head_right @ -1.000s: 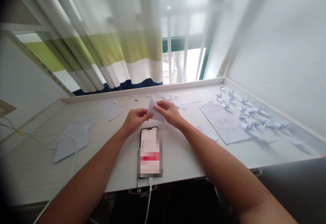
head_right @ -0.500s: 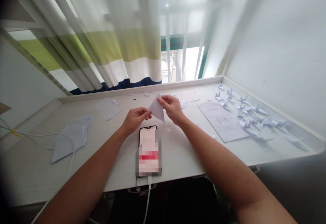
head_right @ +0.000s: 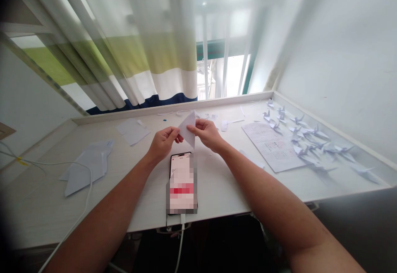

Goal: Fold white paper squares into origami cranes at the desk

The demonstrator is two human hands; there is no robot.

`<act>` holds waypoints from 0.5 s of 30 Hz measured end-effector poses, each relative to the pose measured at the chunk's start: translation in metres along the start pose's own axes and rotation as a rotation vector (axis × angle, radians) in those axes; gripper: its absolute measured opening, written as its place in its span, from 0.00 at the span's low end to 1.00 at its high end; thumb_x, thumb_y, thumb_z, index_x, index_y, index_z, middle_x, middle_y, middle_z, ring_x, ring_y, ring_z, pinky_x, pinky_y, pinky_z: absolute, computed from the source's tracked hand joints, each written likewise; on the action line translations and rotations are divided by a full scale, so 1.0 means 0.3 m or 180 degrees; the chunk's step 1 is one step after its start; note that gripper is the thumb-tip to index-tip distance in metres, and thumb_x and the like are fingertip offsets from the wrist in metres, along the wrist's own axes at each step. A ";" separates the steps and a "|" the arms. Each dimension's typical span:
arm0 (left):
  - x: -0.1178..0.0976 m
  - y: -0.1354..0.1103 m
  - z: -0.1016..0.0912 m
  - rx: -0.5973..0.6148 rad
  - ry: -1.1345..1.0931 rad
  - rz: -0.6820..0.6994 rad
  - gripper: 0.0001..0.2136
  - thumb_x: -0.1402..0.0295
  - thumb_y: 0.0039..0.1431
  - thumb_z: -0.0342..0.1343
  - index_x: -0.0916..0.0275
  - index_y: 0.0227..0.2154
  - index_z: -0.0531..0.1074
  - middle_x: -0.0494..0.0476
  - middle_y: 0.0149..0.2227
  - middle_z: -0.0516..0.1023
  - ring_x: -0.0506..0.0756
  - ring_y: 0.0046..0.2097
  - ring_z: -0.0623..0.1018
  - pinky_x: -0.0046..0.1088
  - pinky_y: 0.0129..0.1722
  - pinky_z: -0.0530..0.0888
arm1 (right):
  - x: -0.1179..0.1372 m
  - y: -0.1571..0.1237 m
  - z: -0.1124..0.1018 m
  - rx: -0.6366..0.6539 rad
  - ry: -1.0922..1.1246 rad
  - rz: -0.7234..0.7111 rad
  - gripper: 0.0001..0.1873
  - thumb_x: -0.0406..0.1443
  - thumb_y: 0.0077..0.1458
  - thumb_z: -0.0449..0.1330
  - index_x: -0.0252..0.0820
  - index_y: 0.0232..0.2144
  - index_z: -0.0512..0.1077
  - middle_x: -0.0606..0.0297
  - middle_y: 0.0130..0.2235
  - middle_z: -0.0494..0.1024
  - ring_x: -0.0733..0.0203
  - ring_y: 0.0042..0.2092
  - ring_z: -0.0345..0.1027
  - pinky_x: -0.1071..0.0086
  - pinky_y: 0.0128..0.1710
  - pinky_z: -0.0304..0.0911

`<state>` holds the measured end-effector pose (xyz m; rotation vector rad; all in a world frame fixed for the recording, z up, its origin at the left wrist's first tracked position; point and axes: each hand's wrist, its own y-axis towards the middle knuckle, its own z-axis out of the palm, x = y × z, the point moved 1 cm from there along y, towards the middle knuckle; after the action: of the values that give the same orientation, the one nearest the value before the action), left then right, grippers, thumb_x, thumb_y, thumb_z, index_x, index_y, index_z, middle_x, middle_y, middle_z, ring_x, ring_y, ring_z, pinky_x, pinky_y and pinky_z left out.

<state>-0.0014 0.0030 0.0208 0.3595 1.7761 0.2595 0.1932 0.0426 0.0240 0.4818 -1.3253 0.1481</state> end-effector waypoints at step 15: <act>0.026 0.003 0.003 -0.0052 -0.0323 -0.0188 0.15 0.54 0.59 0.67 0.63 0.30 0.81 0.56 0.28 0.82 0.52 0.31 0.78 0.30 0.35 0.75 | -0.011 -0.007 0.011 -0.0133 0.0171 -0.0025 0.22 0.49 0.47 0.80 0.40 0.35 0.83 0.59 0.38 0.87 0.56 0.38 0.79 0.60 0.44 0.73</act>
<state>-0.0021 0.0067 0.0140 0.3028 1.6810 0.2102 0.1903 0.0399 0.0209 0.4445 -1.2714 0.1258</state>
